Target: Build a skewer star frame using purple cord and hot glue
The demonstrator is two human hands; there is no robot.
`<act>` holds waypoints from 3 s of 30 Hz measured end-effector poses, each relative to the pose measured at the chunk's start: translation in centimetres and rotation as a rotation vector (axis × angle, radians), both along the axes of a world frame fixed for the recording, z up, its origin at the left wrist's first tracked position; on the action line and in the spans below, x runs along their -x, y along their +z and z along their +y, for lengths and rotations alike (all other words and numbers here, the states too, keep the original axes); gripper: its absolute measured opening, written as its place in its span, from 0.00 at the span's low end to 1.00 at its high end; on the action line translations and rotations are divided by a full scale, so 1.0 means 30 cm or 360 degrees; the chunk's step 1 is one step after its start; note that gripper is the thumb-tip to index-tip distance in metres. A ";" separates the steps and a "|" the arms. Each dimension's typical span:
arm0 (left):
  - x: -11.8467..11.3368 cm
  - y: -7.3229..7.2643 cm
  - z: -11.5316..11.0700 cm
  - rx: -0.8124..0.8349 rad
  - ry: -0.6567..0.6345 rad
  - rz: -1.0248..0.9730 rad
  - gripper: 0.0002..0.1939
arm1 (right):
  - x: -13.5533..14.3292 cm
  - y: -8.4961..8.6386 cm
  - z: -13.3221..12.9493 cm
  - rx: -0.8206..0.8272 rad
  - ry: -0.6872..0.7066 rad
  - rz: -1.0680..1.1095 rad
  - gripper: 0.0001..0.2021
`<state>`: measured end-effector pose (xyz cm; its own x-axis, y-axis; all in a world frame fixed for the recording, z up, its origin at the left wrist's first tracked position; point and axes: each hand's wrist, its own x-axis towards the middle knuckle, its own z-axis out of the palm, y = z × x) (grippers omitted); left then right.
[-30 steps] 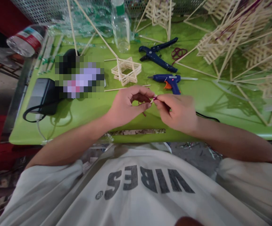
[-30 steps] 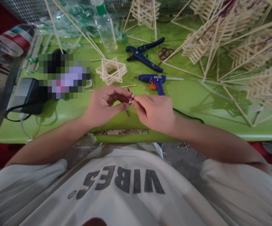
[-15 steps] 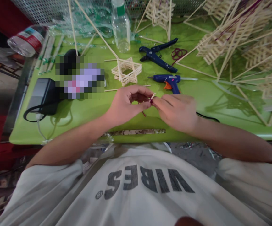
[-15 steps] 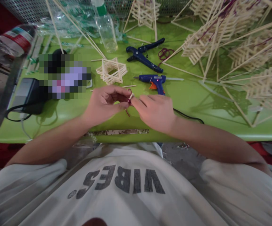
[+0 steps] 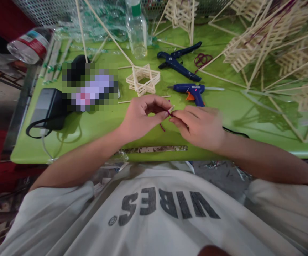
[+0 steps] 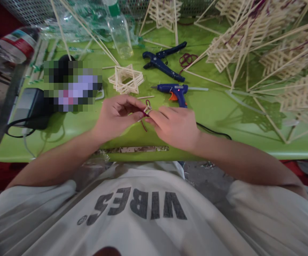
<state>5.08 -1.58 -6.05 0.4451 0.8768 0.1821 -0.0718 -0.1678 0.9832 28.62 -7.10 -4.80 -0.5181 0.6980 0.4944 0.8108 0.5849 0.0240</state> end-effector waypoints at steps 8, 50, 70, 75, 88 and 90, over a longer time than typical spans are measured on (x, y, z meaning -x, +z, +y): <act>0.003 0.003 0.011 0.0016 0.0039 -0.0038 0.17 | -0.010 -0.008 -0.006 -0.0018 0.0053 0.0155 0.15; -0.024 -0.013 -0.016 -0.0166 0.0174 -0.0185 0.10 | 0.066 -0.025 -0.020 0.0931 -0.0024 0.1556 0.08; -0.018 -0.017 -0.049 -0.0519 0.0090 -0.0041 0.10 | 0.049 -0.036 -0.012 0.0754 -0.0025 0.1447 0.08; -0.007 -0.010 -0.054 -0.0729 0.0113 0.0001 0.12 | 0.047 -0.040 -0.004 0.0765 -0.0066 0.1609 0.11; 0.002 0.004 -0.026 -0.0956 0.0365 -0.0001 0.05 | 0.051 0.004 0.018 0.0677 -0.0080 0.1973 0.19; 0.002 -0.016 -0.006 -0.0762 0.0320 0.0095 0.09 | 0.051 0.008 0.017 0.0695 -0.0050 0.1989 0.17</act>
